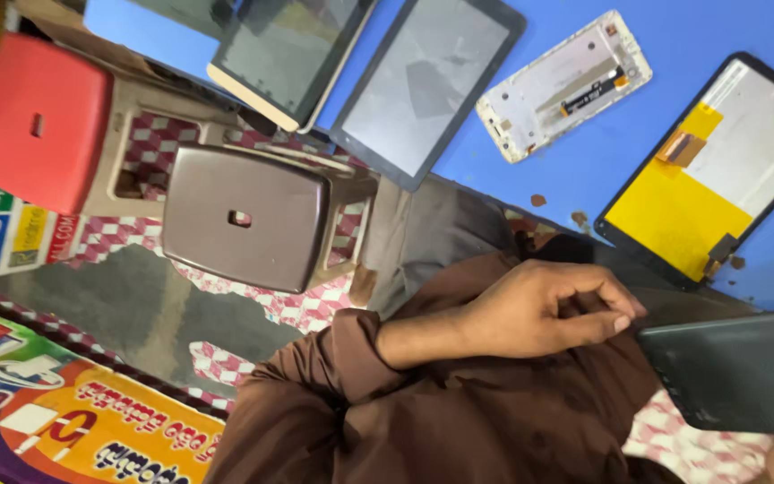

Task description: The person handles several disassembled tablet devices on a blue workbench, using a screwdriver to pry open a gold tablet and inspect its edges. They then pick up a black tablet, examine its back and sides, and place it back on the table among other parts.

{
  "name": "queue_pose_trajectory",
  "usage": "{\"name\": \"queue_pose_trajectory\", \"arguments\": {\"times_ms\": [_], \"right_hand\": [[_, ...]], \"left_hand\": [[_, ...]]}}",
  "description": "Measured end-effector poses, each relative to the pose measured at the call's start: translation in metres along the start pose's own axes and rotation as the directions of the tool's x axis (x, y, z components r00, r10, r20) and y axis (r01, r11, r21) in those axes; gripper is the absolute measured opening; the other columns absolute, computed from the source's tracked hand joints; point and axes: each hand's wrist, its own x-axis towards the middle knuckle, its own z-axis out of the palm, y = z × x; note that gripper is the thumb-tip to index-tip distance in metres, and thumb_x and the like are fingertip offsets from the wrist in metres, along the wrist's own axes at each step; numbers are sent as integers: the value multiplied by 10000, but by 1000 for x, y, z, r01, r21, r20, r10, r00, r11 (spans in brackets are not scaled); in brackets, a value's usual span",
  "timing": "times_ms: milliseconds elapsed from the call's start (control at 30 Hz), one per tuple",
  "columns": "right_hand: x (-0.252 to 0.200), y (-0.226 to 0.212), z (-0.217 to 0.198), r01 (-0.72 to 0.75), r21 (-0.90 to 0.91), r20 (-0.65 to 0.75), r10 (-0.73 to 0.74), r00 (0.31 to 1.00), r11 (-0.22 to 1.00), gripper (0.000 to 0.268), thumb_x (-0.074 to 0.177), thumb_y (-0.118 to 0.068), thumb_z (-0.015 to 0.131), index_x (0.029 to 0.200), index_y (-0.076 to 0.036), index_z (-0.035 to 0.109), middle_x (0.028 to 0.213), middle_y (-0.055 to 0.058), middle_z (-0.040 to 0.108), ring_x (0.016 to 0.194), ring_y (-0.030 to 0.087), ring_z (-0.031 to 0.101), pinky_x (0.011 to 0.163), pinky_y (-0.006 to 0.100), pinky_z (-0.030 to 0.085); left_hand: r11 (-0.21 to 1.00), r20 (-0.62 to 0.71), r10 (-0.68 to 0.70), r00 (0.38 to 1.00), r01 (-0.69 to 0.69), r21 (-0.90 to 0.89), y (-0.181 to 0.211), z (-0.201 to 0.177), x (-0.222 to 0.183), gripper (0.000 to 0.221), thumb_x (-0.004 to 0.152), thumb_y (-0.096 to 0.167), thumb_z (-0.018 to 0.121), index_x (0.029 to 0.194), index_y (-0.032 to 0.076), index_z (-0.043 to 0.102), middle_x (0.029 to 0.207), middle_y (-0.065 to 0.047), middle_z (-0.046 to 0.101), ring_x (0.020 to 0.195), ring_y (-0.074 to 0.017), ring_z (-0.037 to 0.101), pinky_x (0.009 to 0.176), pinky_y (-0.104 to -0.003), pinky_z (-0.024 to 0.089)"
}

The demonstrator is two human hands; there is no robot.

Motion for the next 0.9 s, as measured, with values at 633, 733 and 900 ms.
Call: {"name": "queue_pose_trajectory", "arguments": {"times_ms": [633,733,900], "right_hand": [[-29,-39,14,-117,223,-7,122,992,968,354,1124,-105,492,1470,-36,510,1205,137,693,966,199,671,949,327,563],[-6,-58,21,-140,328,89,117,989,934,355,1130,-123,502,1477,-44,507,1189,129,702,938,187,681,932,317,573],[21,-93,10,-307,3,300,292,908,952,437,1091,-130,530,1518,-48,481,1174,122,709,913,173,689,802,291,550]], "left_hand": [[425,-168,487,857,-64,903,61,13,-12,1027,822,692,747,1551,61,394,1544,-216,446,1354,-358,477,1129,-447,426],[473,-225,485,845,-38,880,60,5,-9,1014,853,649,781,1564,50,376,1560,-226,415,1396,-371,431,1165,-488,398],[483,-254,481,839,-11,876,52,-21,-6,1096,850,568,869,1582,-14,296,1563,-258,384,1438,-421,421,1173,-574,389]]}}
